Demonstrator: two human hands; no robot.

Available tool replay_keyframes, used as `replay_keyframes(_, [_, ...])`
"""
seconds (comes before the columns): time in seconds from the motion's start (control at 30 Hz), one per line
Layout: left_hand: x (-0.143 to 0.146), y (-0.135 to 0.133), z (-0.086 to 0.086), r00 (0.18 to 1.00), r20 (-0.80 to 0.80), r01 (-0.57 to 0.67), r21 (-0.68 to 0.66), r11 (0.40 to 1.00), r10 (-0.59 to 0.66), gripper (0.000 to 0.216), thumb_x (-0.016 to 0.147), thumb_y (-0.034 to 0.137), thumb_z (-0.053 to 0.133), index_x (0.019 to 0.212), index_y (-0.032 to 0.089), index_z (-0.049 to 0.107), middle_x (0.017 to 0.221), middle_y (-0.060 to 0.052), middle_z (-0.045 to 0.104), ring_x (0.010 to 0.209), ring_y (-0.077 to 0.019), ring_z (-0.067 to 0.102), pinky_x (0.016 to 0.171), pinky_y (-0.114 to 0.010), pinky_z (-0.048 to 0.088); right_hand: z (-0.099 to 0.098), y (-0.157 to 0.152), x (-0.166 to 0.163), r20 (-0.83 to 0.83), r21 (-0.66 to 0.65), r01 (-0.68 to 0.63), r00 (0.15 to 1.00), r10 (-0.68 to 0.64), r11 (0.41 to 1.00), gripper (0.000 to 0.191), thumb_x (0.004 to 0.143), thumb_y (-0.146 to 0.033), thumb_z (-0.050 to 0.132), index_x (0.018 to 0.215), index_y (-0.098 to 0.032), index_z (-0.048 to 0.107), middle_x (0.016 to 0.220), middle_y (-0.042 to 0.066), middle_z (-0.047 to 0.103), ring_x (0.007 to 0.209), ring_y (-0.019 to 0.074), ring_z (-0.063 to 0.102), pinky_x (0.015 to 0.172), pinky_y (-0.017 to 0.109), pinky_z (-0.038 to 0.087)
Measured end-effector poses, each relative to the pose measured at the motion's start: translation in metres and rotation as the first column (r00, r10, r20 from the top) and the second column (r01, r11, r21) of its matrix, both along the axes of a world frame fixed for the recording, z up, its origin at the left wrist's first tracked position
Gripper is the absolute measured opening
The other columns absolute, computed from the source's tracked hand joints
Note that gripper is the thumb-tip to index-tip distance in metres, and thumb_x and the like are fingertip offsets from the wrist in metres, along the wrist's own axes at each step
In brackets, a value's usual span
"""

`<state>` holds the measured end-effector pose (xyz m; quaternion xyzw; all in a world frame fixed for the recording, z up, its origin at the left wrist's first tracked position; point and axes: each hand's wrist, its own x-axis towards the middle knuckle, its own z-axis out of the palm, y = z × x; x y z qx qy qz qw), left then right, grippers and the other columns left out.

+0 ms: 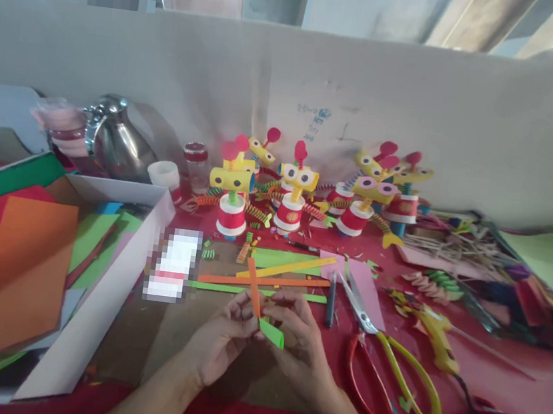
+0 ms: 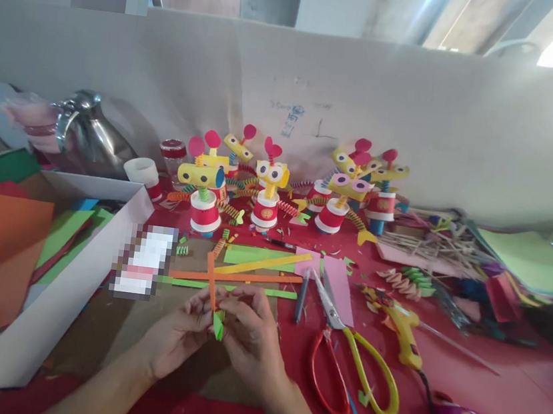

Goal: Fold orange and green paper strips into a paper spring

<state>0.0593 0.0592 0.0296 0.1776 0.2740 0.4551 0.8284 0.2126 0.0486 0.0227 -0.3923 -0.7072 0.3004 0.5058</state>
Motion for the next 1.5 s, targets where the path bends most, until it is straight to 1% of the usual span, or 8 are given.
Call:
replay_keyframes(0.23, [-0.009, 0.0, 0.003, 0.989, -0.112, 0.091, -0.008, 0.996, -0.092, 0.028, 0.057, 0.017, 0.086, 0.081, 0.013, 0.073, 0.075, -0.002, 0.066, 0.067, -0.0085, 0.057, 0.069, -0.022, 0.045, 0.002, -0.002, 0.0, 0.104, 0.122, 0.043, 0.993, -0.056, 0.992, 0.031, 0.076, -0.01, 0.066, 0.102, -0.027, 0.065, 0.109, 0.007, 0.053, 0.103, 0.0233, 0.055, 0.086, 0.037, 0.05])
replay_keyframes(0.33, [-0.011, -0.003, 0.009, 0.984, -0.099, 0.138, -0.074, 0.988, -0.145, 0.031, 0.05, 0.016, 0.09, 0.075, 0.013, 0.073, 0.068, 0.0, 0.064, 0.062, -0.009, 0.057, 0.064, -0.024, 0.044, 0.006, -0.006, 0.0, 0.102, 0.156, 0.031, 0.994, -0.047, 0.987, 0.03, 0.076, -0.008, 0.063, 0.101, -0.026, 0.066, 0.108, 0.007, 0.052, 0.1, 0.0223, 0.055, 0.084, 0.036, 0.05])
replay_keyframes(0.43, [-0.009, -0.006, 0.015, 0.98, -0.056, 0.183, -0.129, 0.975, -0.191, 0.025, 0.053, 0.018, 0.088, 0.071, 0.014, 0.072, 0.064, 0.0, 0.063, 0.059, -0.0093, 0.057, 0.057, -0.023, 0.042, 0.007, -0.008, 0.0, 0.095, 0.155, 0.035, 0.994, -0.05, 0.987, 0.026, 0.078, -0.007, 0.059, 0.095, -0.025, 0.067, 0.106, 0.006, 0.053, 0.098, 0.0213, 0.055, 0.081, 0.034, 0.05])
replay_keyframes(0.67, [-0.007, -0.003, 0.001, 0.995, -0.1, -0.023, -0.136, 0.99, 0.01, 0.017, 0.056, 0.005, 0.083, 0.063, 0.012, 0.07, 0.061, -0.001, 0.065, 0.059, -0.009, 0.058, 0.063, -0.021, 0.047, -0.001, -0.002, -0.009, 0.078, 0.074, 0.046, 0.996, -0.052, 0.996, 0.02, 0.081, -0.009, 0.057, 0.086, -0.025, 0.069, 0.102, 0.006, 0.057, 0.099, 0.0217, 0.056, 0.085, 0.036, 0.05])
replay_keyframes(0.93, [-0.003, 0.001, -0.001, 0.943, -0.305, -0.133, 0.028, 0.991, 0.135, 0.02, 0.058, 0.019, 0.085, 0.075, 0.016, 0.075, 0.065, -0.001, 0.067, 0.059, -0.0092, 0.058, 0.063, -0.021, 0.046, -0.005, -0.004, -0.014, -0.066, -0.144, 0.14, 0.986, -0.151, 0.98, 0.028, 0.085, -0.022, 0.061, 0.112, -0.03, 0.068, 0.107, 0.006, 0.061, 0.097, 0.0195, 0.063, 0.083, 0.033, 0.053])
replay_keyframes(1.13, [-0.003, 0.001, 0.003, 0.802, -0.513, -0.204, 0.243, 0.948, 0.304, 0.018, 0.063, 0.026, 0.079, 0.08, 0.02, 0.078, 0.072, -0.003, 0.073, 0.071, -0.0181, 0.064, 0.075, -0.031, 0.048, -0.007, -0.007, -0.015, -0.176, -0.325, 0.047, 0.978, -0.11, 0.944, 0.023, 0.083, -0.032, 0.066, 0.104, -0.026, 0.072, 0.111, 0.006, 0.066, 0.093, 0.0206, 0.067, 0.08, 0.033, 0.056])
replay_keyframes(1.33, [-0.009, -0.001, 0.007, 0.744, -0.575, -0.072, 0.438, 0.896, 0.341, 0.02, 0.07, 0.025, 0.072, 0.089, 0.022, 0.078, 0.087, -0.004, 0.076, 0.086, -0.0232, 0.066, 0.087, -0.036, 0.046, -0.007, -0.013, -0.015, -0.234, -0.374, 0.053, 0.961, -0.15, 0.926, 0.029, 0.084, -0.034, 0.065, 0.111, -0.025, 0.069, 0.112, 0.007, 0.07, 0.101, 0.023, 0.065, 0.083, 0.037, 0.055])
replay_keyframes(1.5, [-0.006, -0.002, 0.004, 0.761, -0.569, -0.035, 0.446, 0.894, 0.313, 0.019, 0.071, 0.025, 0.072, 0.089, 0.022, 0.078, 0.092, -0.005, 0.075, 0.09, -0.0241, 0.065, 0.088, -0.036, 0.046, -0.007, -0.012, -0.012, -0.21, -0.315, 0.095, 0.963, -0.167, 0.944, 0.023, 0.083, -0.033, 0.066, 0.102, -0.023, 0.073, 0.11, 0.008, 0.069, 0.101, 0.023, 0.064, 0.086, 0.038, 0.053])
